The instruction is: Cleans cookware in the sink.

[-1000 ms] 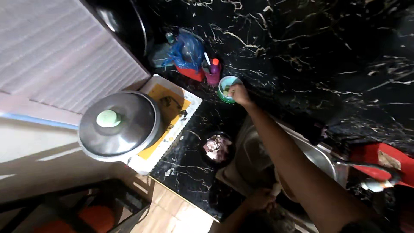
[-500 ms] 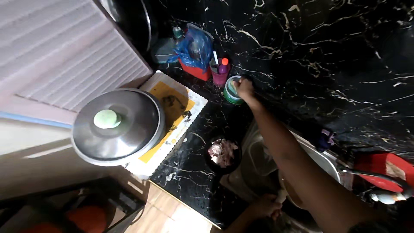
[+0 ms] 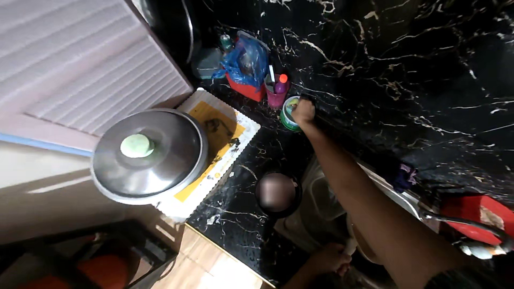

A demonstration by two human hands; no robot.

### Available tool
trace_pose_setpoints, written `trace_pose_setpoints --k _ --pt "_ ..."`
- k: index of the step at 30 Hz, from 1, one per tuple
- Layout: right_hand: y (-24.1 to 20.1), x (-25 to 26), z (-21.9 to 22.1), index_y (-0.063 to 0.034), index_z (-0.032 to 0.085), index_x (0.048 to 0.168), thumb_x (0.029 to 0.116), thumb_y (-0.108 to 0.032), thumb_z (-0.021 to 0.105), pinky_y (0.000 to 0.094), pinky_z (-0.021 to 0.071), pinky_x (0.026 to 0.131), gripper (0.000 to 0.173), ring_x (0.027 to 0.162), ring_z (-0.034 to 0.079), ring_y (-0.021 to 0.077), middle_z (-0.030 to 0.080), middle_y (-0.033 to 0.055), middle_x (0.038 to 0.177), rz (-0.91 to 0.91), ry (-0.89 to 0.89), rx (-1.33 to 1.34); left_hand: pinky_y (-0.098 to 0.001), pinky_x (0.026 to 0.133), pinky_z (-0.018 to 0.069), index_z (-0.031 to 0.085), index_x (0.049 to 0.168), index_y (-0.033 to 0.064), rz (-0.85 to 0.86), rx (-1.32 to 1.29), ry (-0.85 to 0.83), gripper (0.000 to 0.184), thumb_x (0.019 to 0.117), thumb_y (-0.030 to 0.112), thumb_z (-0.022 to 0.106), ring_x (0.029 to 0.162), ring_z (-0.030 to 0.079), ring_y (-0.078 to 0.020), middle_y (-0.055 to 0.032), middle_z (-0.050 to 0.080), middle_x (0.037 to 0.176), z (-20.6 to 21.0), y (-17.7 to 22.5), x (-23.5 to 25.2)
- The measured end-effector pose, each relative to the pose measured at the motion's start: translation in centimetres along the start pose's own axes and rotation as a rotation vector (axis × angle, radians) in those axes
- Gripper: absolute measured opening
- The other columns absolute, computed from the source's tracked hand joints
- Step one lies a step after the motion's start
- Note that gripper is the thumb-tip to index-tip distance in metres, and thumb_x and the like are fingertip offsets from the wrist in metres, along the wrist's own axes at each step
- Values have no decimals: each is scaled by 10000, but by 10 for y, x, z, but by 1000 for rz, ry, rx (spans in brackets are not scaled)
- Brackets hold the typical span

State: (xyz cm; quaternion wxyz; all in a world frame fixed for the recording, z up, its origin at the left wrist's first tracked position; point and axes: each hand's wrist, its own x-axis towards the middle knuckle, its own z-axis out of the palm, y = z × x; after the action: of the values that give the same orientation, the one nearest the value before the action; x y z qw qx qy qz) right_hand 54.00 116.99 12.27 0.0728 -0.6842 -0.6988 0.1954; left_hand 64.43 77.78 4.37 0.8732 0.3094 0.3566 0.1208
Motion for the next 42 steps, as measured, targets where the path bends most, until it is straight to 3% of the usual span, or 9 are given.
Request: trace_pose_setpoints --k 2,8,11,19,24,28,32,37,42 --pt "9 7 -3 -4 564 1363 964 -273 706 601 513 999 501 1205 638 417 653 253 1284 -44 -2 89 -203 578 493 584 1173 16 2 -16 -7 225 1086 206 499 603 547 -48 4 585 800 0 -4 4" --pt "43 13 -4 -8 761 1122 861 -28 778 536 418 1145 262 1315 543 388 615 246 1337 -472 -124 98 -203 584 494 575 1204 16 -2 -26 -32 231 1084 197 497 612 552 -46 7 586 800 1 -5 3" --pt "31 18 -1 19 742 1062 920 -121 748 561 495 1047 200 1191 636 384 683 223 1222 -349 -49 56 -215 607 505 580 1229 14 -34 -30 -16 259 1084 216 512 631 562 -53 0 601 816 -1 0 1" --pt "10 16 -26 21 569 1357 938 -223 726 637 485 1014 509 1238 607 445 620 279 1322 -101 -150 -15 -210 585 495 572 1189 18 45 -47 -42 219 1085 189 484 609 543 -47 16 574 783 0 -9 2" --pt "34 10 -14 -15 735 1185 843 -45 804 575 410 1140 350 1342 520 418 582 255 1393 -369 -185 5 -208 581 497 577 1202 11 22 -46 -40 233 1088 193 484 602 548 -50 10 578 783 -1 -5 1" --pt "22 7 -4 -13 710 1163 949 -185 716 617 498 1008 275 1198 641 405 684 221 1247 -136 -39 34 -208 600 497 560 1247 28 -20 -29 -35 257 1093 219 486 626 550 -51 10 576 810 1 -4 -1" --pt "18 12 -7 -29 689 1250 981 -293 688 601 473 1048 377 1247 617 395 675 218 1282 -13 -54 159 -202 586 497 590 1206 35 17 -7 4 238 1085 217 497 610 552 -41 24 599 788 1 -8 3" --pt "75 -47 -55 8 706 1153 969 -208 714 460 550 966 284 1045 696 290 718 187 1113 -129 127 545 -195 645 528 621 1145 29 44 -29 6 347 1118 296 401 688 603 -38 6 653 862 5 0 -7" --pt "224 -183 -91 24 672 1171 990 -215 677 372 578 903 300 984 680 186 695 154 1091 -144 143 750 -223 664 573 608 1048 43 -218 -486 44 244 1078 196 420 729 667 -120 -64 669 868 11 24 1"
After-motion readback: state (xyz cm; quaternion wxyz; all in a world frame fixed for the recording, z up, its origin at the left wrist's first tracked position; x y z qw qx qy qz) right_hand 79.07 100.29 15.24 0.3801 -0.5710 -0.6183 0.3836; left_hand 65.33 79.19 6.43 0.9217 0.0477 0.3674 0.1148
